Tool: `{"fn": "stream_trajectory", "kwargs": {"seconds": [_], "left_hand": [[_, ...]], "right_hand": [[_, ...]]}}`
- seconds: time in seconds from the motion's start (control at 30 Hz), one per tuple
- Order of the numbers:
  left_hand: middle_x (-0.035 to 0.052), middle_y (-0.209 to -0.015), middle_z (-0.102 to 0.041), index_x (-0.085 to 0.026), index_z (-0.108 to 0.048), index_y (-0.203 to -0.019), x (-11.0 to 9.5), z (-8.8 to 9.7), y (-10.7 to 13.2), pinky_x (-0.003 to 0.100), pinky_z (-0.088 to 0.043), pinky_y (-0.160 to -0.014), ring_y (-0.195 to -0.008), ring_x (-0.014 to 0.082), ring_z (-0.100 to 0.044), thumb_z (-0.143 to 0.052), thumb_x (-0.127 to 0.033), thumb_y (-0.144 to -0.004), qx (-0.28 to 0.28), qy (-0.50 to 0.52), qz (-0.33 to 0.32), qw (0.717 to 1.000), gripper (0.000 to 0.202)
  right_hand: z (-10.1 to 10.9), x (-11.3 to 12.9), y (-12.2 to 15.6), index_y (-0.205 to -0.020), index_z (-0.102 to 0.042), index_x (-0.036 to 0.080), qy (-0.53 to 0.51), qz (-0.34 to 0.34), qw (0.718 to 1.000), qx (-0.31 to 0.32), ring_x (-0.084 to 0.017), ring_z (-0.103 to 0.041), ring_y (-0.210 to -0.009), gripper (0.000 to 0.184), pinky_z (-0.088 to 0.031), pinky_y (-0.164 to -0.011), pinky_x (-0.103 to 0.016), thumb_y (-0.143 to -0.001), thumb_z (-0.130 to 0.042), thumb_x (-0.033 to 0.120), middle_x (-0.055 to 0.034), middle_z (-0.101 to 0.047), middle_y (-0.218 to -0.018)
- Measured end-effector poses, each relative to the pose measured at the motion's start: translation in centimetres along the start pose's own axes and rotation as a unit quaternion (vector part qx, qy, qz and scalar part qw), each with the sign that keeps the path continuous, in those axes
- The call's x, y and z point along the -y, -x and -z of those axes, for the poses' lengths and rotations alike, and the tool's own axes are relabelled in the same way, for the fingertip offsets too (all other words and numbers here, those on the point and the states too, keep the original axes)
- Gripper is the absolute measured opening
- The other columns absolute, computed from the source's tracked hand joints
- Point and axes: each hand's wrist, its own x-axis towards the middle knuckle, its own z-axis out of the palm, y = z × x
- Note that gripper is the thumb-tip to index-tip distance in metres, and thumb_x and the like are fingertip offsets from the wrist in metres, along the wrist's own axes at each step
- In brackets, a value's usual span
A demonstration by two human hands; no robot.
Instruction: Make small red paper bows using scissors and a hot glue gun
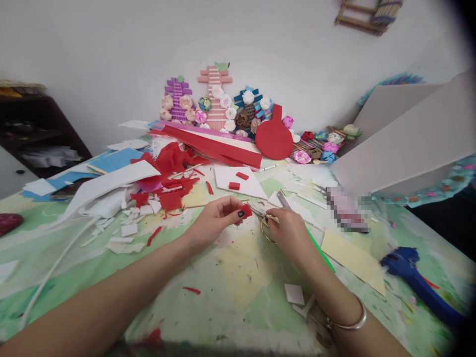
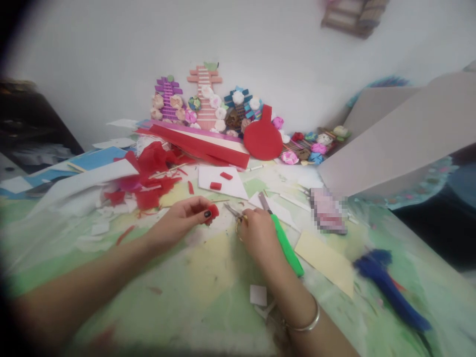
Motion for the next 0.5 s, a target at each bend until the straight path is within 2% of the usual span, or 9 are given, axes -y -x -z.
{"fn": "stream_trajectory", "kwargs": {"seconds": [0.1, 0.17, 0.23, 0.3, 0.37, 0.43, 0.5], "left_hand": [[0.0025, -0.080, -0.067, -0.013, -0.064, -0.084, 0.2, -0.2, 0.0, 0.023, -0.044, -0.069, -0.073, 0.0112, -0.058, -0.070, -0.027, -0.077, -0.011, 0.017, 0.009, 1.000, 0.016], [0.0038, -0.081, -0.069, -0.013, -0.064, -0.085, 0.3, -0.3, 0.1, 0.024, -0.045, -0.070, -0.075, 0.0123, -0.061, -0.071, -0.026, -0.076, -0.011, 0.027, 0.012, 1.000, 0.017], [0.0048, -0.082, -0.071, -0.013, -0.063, -0.086, 0.3, -0.4, 0.1, 0.025, -0.047, -0.071, -0.076, 0.0138, -0.064, -0.071, -0.026, -0.076, -0.008, 0.040, 0.015, 0.999, 0.018], [0.0054, -0.083, -0.072, -0.013, -0.061, -0.087, 0.3, -0.4, 0.1, 0.028, -0.049, -0.074, -0.075, 0.0154, -0.067, -0.070, -0.026, -0.077, -0.004, 0.056, 0.026, 0.998, 0.018], [0.0059, -0.084, -0.072, -0.014, -0.059, -0.087, 0.3, -0.4, 0.2, 0.031, -0.051, -0.073, -0.072, 0.0161, -0.068, -0.067, -0.027, -0.080, -0.008, 0.069, 0.042, 0.997, 0.017], [0.0066, -0.085, -0.072, -0.015, -0.055, -0.087, 0.3, -0.4, 0.1, 0.030, -0.052, -0.068, -0.068, 0.0156, -0.068, -0.063, -0.026, -0.081, -0.025, 0.072, 0.056, 0.995, 0.015], [0.0070, -0.084, -0.072, -0.015, -0.053, -0.087, 0.2, -0.3, 0.1, 0.027, -0.050, -0.061, -0.064, 0.0144, -0.065, -0.061, -0.025, -0.082, -0.040, 0.074, 0.065, 0.994, 0.013]], "right_hand": [[0.1, 0.2, 0.4, -0.095, -0.070, 0.015, -0.122, 0.076, 0.988, -0.053, -0.022, -0.064, -0.092, 0.020, -0.046, -0.082, -0.031, -0.083, -0.055, 0.011, -0.0092, -0.072, -0.096], [0.2, 0.5, 0.7, -0.096, -0.069, 0.017, -0.229, 0.121, 0.964, -0.054, -0.016, -0.065, -0.085, 0.018, -0.048, -0.079, -0.027, -0.084, -0.056, 0.015, -0.0045, -0.072, -0.095], [0.2, 0.8, 0.9, -0.097, -0.067, 0.019, -0.287, 0.135, 0.948, -0.038, -0.013, -0.064, -0.082, 0.017, -0.049, -0.075, -0.024, -0.084, -0.056, 0.017, -0.0025, -0.071, -0.094], [0.1, 0.7, 0.9, -0.095, -0.067, 0.018, -0.263, 0.117, 0.957, -0.034, -0.014, -0.064, -0.082, 0.016, -0.049, -0.075, -0.026, -0.083, -0.057, 0.017, -0.0030, -0.070, -0.093], [-0.2, 0.4, 0.6, -0.092, -0.066, 0.017, -0.180, 0.081, 0.980, -0.021, -0.017, -0.062, -0.084, 0.014, -0.047, -0.076, -0.029, -0.081, -0.056, 0.015, -0.0048, -0.069, -0.091], [-0.4, -0.1, 0.3, -0.089, -0.066, 0.015, -0.082, 0.045, 0.996, 0.011, -0.021, -0.061, -0.087, 0.013, -0.044, -0.077, -0.032, -0.081, -0.056, 0.014, -0.0076, -0.068, -0.089], [-0.4, -0.4, -0.1, -0.089, -0.065, 0.014, -0.011, 0.011, 0.999, 0.044, -0.024, -0.059, -0.091, 0.011, -0.042, -0.076, -0.032, -0.081, -0.059, 0.017, -0.0109, -0.065, -0.093]]}}
